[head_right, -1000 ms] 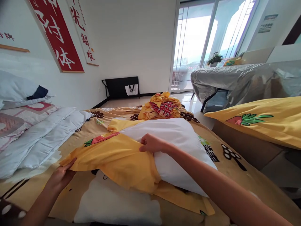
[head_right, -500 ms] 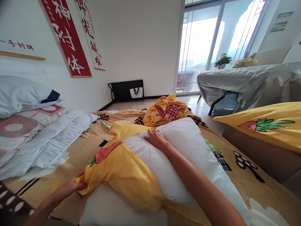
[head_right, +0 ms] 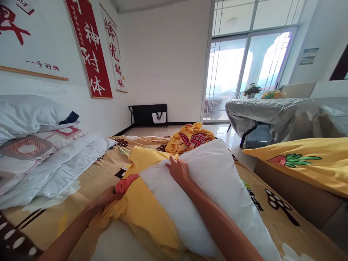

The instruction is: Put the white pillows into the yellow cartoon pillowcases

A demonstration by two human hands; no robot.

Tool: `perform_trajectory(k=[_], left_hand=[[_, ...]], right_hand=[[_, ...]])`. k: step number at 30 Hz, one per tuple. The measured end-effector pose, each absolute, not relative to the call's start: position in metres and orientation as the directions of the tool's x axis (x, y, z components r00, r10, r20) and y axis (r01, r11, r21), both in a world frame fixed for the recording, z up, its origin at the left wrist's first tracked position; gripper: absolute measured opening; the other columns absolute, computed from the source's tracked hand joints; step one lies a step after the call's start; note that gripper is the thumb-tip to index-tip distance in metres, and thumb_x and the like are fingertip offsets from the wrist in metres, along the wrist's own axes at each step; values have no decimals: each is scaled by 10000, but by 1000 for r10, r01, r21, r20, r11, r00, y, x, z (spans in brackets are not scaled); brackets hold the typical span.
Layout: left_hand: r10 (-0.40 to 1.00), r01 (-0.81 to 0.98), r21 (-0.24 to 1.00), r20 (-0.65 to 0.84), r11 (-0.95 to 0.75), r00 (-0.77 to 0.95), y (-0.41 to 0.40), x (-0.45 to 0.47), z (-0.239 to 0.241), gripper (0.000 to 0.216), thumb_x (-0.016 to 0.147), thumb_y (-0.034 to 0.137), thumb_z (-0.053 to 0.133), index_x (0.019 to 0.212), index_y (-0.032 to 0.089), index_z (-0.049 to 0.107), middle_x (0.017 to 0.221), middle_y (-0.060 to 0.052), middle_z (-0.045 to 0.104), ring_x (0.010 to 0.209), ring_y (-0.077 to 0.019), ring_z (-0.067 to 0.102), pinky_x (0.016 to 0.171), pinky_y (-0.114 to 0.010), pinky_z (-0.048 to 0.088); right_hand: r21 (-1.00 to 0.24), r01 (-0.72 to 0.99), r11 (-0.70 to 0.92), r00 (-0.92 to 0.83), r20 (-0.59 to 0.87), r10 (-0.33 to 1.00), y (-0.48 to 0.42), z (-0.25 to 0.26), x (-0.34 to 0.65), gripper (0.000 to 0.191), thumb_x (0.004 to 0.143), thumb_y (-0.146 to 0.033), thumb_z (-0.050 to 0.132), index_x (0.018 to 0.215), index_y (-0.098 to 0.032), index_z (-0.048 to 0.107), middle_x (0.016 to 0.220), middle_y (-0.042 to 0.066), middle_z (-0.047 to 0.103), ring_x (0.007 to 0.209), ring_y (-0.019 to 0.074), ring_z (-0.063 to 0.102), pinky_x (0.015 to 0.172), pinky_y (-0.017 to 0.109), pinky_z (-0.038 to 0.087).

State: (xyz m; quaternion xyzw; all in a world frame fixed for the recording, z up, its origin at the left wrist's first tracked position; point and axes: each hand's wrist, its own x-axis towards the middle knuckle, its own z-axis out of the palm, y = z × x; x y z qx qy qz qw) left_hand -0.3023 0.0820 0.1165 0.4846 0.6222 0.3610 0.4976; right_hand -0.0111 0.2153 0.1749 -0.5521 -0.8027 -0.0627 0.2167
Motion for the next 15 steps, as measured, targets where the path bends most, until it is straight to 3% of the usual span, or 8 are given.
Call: perform_trajectory(k=[4, 8, 10, 12, 15], left_hand=[[990, 189, 972, -134, 142, -51, 87, -289, 120, 520, 595, 442, 745, 1004, 128, 682, 957, -93, 734, 945, -306, 664, 789, -355, 523], [940, 459, 887, 205, -59, -274, 96, -279, 125, 391, 662, 496, 649, 815, 138, 687, 799, -66, 724, 838, -296, 655, 689, -337, 506], [857, 532, 842, 335, -87, -391, 105, -273, 123, 408, 722, 534, 568, 806, 147, 665, 804, -69, 712, 832, -283, 633, 687, -333, 484], [784, 557, 824, 411, -102, -465, 119, -269, 117, 427, 774, 537, 493, 886, 155, 647, 874, -76, 706, 880, -270, 614, 732, -334, 472], [744, 578, 809, 449, -104, -495, 143, -271, 105, 432, 788, 514, 433, 924, 156, 633, 945, -100, 695, 927, -268, 599, 801, -356, 464]], right_hand=[[-242, 909, 340, -173, 524, 834, 209, 209, -4, 225, 904, -375, 476, 1026, -236, 604, 898, 65, 718, 803, 229, 649, 627, 281, 354], [-240, 856, 458, -122, 767, 630, 202, 237, 2, 141, 860, -307, 511, 883, -217, 618, 764, 35, 697, 698, 200, 622, 604, 269, 344], [-122, 804, 582, -140, 912, 385, 197, 250, 4, 115, 842, -248, 501, 795, -204, 597, 676, 22, 657, 637, 171, 588, 594, 258, 345], [76, 748, 660, -163, 984, 71, 190, 262, 7, 134, 837, -187, 477, 744, -196, 572, 605, 14, 604, 588, 151, 537, 586, 256, 342], [403, 664, 630, -280, 915, -290, 175, 262, 12, 179, 862, -144, 437, 749, -184, 569, 526, 1, 511, 535, 147, 444, 562, 288, 303]])
